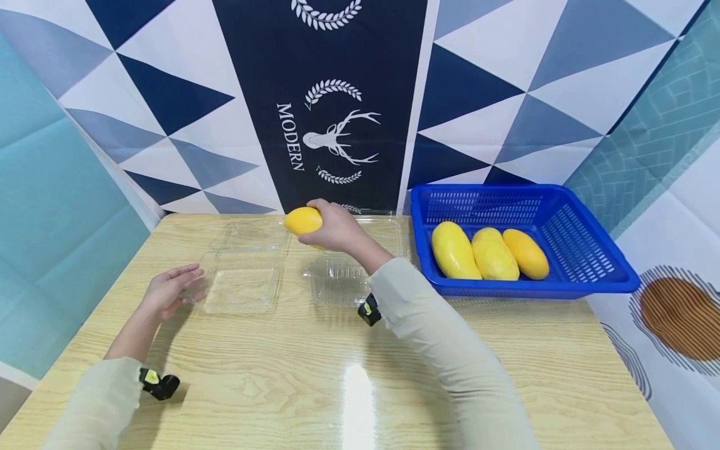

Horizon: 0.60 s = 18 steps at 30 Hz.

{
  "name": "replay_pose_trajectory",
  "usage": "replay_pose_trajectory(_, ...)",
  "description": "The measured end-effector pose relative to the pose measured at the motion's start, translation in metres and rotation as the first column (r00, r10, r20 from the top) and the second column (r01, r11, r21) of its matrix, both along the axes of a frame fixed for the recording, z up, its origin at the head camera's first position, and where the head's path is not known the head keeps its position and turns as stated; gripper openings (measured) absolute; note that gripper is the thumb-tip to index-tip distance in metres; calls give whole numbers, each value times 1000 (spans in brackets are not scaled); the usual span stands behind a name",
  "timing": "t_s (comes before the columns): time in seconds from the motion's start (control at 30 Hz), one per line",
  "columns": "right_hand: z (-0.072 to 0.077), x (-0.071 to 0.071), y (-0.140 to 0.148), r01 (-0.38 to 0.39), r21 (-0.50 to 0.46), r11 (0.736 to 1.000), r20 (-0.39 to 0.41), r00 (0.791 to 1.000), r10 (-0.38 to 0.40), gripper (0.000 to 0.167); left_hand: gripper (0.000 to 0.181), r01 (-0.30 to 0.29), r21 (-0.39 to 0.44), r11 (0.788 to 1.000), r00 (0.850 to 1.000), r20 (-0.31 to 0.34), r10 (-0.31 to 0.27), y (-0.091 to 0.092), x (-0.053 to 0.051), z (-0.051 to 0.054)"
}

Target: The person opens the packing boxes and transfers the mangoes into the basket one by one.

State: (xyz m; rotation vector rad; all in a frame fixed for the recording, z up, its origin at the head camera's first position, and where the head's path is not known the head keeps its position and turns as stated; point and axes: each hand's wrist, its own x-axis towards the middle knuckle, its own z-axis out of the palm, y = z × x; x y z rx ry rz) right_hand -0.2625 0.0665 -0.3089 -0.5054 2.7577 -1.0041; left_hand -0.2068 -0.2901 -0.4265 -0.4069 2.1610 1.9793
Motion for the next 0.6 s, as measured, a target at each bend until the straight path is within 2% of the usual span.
replay_pose_trajectory(0.37, -1, -2, 14, 32, 13, 999, -8, 999, -32, 73, 62, 3, -48, 999, 1000, 0, -3, 0, -1, -1)
replay_pose_trajectory(0.6, -1, -5, 27, 51, 27, 998, -8, 999, -51, 74, 61, 5, -11, 1000, 1000, 1, -5, 0, -1, -1)
